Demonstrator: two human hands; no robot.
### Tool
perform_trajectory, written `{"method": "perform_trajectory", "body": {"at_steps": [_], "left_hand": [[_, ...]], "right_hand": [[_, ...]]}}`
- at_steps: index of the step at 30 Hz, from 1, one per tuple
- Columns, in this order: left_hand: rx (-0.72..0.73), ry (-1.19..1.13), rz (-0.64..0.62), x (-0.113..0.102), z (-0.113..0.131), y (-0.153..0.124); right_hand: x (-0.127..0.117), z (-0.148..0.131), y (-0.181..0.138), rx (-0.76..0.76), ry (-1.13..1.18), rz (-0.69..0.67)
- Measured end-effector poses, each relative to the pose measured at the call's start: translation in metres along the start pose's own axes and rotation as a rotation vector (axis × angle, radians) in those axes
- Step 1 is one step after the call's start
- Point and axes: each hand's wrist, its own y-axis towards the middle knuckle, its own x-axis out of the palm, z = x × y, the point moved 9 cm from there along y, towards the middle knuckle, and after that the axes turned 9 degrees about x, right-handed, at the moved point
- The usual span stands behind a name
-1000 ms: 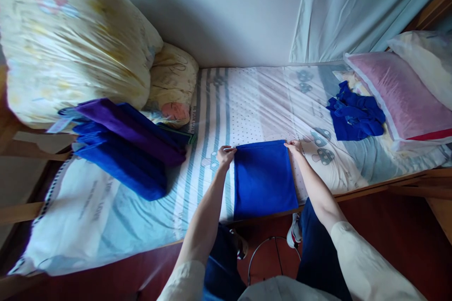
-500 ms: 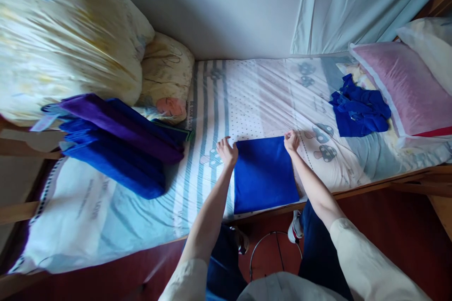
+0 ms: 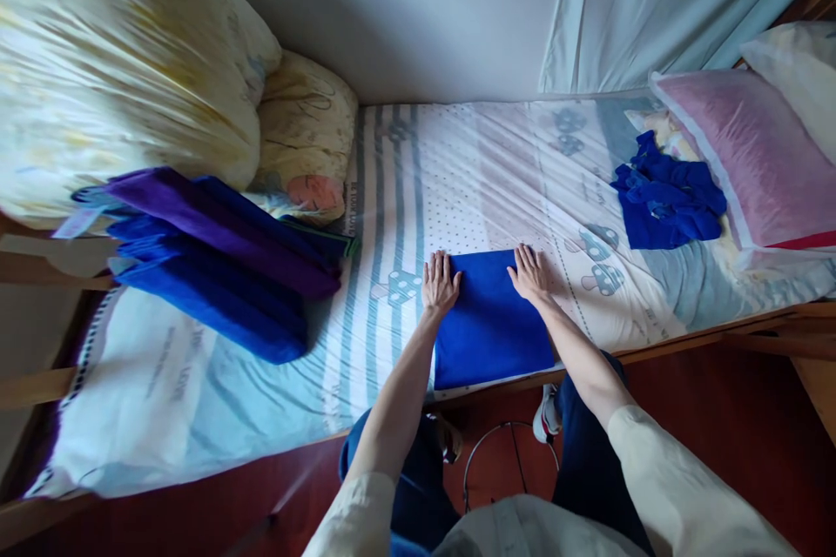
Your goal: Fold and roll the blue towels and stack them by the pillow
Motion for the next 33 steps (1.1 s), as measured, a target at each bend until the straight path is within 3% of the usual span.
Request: {"method": "perform_trajectory", "body": {"at_steps": [2,5,9,12,15,19,25,29,33], "left_hand": [[0.061,-0.014,-0.022,0.012,0.027,-0.011],[0.136,-0.034,-0.085,0.032,0.058,-0.049],[0.018,-0.004,-0.047,0.023,0.042,-0.096],[-0.046,0.022,-0.022,0.012,0.034,-0.107],[-0.018,0.025,-0.024,0.016,0.055,-0.114],[0.020,0.000,-0.027,0.025,0.081,-0.150],[-0.101,0.013,0.004,0.005,0.054,-0.208],[-0.127,0.017,-0.007,-0.003,0.048,-0.212],[-0.081,0.032,-0.011,-0.010,0.054,-0.178]], "right_hand": [[0.008,-0.023,-0.017,-0.006,0.002,0.037],[0.028,-0.056,-0.058,-0.141,0.018,-0.014],[0.021,-0.033,-0.087,-0.109,0.030,-0.042],[0.007,-0.013,-0.090,-0.015,0.026,-0.017],[0.008,-0.022,-0.106,0.034,0.022,0.018],[0.026,-0.045,-0.154,-0.056,0.031,-0.004],[0.015,-0.013,-0.190,-0.035,0.010,0.011],[0.006,0.005,-0.184,0.055,-0.006,0.027],[-0.006,0.012,-0.162,0.194,0.011,0.080]]}}
